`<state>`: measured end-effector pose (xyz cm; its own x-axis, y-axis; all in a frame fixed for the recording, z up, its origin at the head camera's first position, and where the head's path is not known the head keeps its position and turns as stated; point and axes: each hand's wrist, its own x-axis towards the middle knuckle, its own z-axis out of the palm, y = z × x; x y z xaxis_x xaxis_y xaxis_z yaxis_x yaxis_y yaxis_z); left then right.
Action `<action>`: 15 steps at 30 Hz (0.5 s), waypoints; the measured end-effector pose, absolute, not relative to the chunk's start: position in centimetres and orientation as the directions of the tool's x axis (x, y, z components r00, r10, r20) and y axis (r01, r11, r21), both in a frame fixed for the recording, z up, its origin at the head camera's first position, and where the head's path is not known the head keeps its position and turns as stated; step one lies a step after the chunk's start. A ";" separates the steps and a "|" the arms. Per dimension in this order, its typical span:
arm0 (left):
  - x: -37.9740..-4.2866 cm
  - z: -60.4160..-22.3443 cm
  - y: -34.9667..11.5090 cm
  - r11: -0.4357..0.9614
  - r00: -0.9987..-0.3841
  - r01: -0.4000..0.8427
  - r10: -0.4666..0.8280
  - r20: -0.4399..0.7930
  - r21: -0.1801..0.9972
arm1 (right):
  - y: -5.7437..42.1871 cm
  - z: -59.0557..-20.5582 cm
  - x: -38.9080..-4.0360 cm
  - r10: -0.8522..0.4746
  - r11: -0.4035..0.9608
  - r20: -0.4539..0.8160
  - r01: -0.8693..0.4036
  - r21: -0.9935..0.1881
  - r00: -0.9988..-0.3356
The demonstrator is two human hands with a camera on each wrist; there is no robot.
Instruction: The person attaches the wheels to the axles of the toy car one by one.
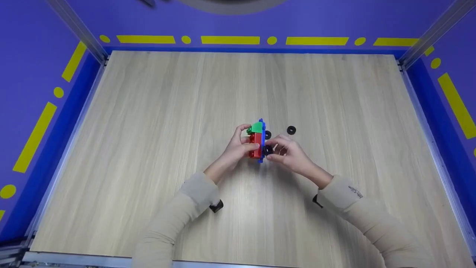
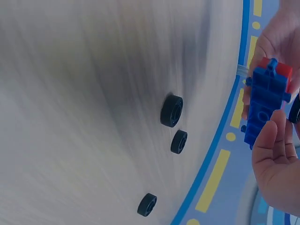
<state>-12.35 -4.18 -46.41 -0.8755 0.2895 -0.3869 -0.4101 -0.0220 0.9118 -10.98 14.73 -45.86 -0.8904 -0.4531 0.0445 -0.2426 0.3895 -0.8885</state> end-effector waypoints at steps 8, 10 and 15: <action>-12.4 -46.9 -4.0 -0.041 -0.884 -0.397 0.284 -0.370 0.917 | 14.4 -46.3 -10.3 -0.451 0.487 0.169 -0.400 -0.776 -0.876; -12.4 -46.8 -4.0 -0.039 -0.885 -0.396 0.283 -0.370 0.917 | 14.3 -46.3 -10.2 -0.447 0.503 0.201 -0.431 -0.749 -0.871; -12.4 -46.7 -3.9 -0.034 -0.887 -0.393 0.279 -0.369 0.919 | 14.1 -46.4 -10.0 -0.432 0.526 0.250 -0.467 -0.711 -0.867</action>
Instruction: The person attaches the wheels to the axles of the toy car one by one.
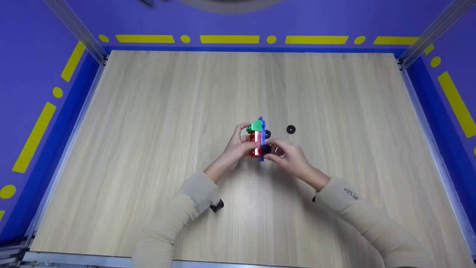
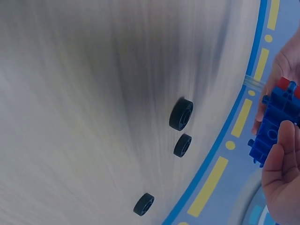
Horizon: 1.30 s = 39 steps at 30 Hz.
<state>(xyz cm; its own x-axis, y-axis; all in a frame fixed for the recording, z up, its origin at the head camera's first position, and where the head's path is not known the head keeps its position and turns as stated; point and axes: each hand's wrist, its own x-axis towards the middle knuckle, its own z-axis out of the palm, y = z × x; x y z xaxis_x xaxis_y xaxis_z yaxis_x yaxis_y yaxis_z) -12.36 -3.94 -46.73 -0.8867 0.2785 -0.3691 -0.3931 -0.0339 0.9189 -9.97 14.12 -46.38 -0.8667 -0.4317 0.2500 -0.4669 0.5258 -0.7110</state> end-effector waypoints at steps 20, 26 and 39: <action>-12.2 -46.3 -3.6 -0.069 -0.886 -0.417 0.252 -0.388 0.906 | 13.6 -47.1 -10.0 -0.344 0.523 0.327 -0.469 -0.711 -0.880; -12.1 -46.4 -3.5 -0.067 -0.897 -0.396 0.241 -0.371 0.916 | 13.5 -47.2 -9.9 -0.323 0.524 0.319 -0.449 -0.724 -0.891; -11.8 -46.2 -3.3 -0.091 -0.927 -0.346 0.189 -0.325 0.934 | 13.1 -47.0 -9.9 -0.274 0.498 0.300 -0.402 -0.768 -0.914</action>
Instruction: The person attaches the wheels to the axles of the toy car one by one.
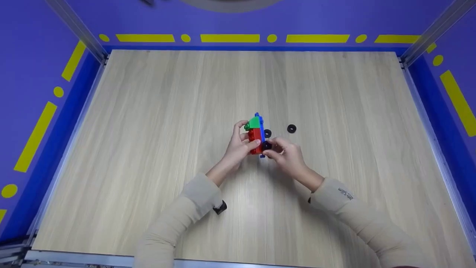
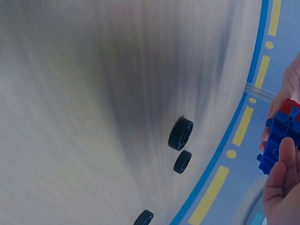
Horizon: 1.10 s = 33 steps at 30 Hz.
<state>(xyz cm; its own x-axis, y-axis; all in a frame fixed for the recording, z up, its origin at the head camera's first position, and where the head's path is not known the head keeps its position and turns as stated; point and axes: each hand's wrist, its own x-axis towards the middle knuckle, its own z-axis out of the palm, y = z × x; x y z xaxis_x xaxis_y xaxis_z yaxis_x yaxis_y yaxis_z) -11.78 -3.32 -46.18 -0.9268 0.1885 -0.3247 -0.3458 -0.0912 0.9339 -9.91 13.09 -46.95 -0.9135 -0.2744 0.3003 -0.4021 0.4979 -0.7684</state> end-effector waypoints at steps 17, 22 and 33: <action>-11.4 -45.2 -3.1 -0.027 -0.960 -0.248 0.142 -0.242 0.968 | 12.7 -46.5 -10.2 -0.180 0.463 0.216 -0.277 -0.842 -0.960; -10.8 -43.5 -3.1 0.019 -0.965 -0.229 0.129 -0.229 0.973 | 12.6 -46.3 -10.3 -0.174 0.454 0.173 -0.235 -0.860 -0.969; -10.6 -43.0 -3.2 0.042 -0.966 -0.208 0.147 -0.211 0.977 | 12.6 -46.3 -10.3 -0.180 0.463 0.078 -0.154 -0.873 -0.981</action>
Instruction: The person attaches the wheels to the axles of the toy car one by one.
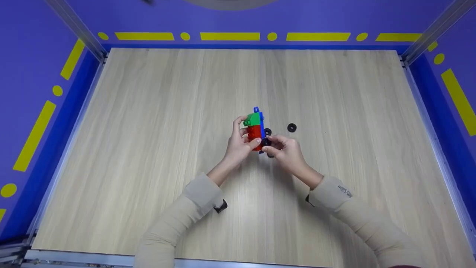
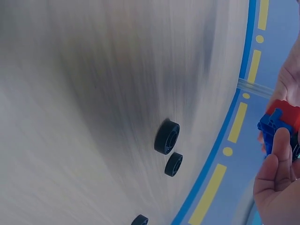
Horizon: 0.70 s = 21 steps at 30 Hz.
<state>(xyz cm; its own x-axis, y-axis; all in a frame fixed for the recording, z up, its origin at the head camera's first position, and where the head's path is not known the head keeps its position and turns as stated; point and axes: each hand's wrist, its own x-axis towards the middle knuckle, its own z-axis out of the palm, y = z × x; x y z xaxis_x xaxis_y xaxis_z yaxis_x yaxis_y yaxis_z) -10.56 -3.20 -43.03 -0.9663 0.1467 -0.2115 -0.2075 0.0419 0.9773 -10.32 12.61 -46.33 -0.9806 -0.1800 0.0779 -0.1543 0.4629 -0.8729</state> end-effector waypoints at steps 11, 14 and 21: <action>-11.6 -45.8 -3.2 0.059 -0.970 -0.191 0.143 -0.197 0.980 | 12.6 -46.5 -10.3 -0.185 0.455 0.033 -0.116 -0.883 -0.982; -11.6 -46.1 -3.2 0.071 -0.973 -0.176 0.139 -0.184 0.982 | 12.6 -46.5 -10.2 -0.188 0.450 0.027 -0.110 -0.886 -0.982; -11.6 -46.1 -3.2 0.071 -0.976 -0.158 0.138 -0.167 0.985 | 12.4 -46.7 -10.2 -0.187 0.449 0.063 -0.143 -0.882 -0.980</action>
<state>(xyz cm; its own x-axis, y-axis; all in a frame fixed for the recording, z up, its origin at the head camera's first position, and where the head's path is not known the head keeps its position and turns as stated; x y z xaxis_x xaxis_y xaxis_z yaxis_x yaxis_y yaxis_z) -11.55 -3.24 -46.06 -0.9763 0.1380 -0.1666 -0.1581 0.0705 0.9849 -10.20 12.45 -46.70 -0.9804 -0.1866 0.0635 -0.1425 0.4487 -0.8822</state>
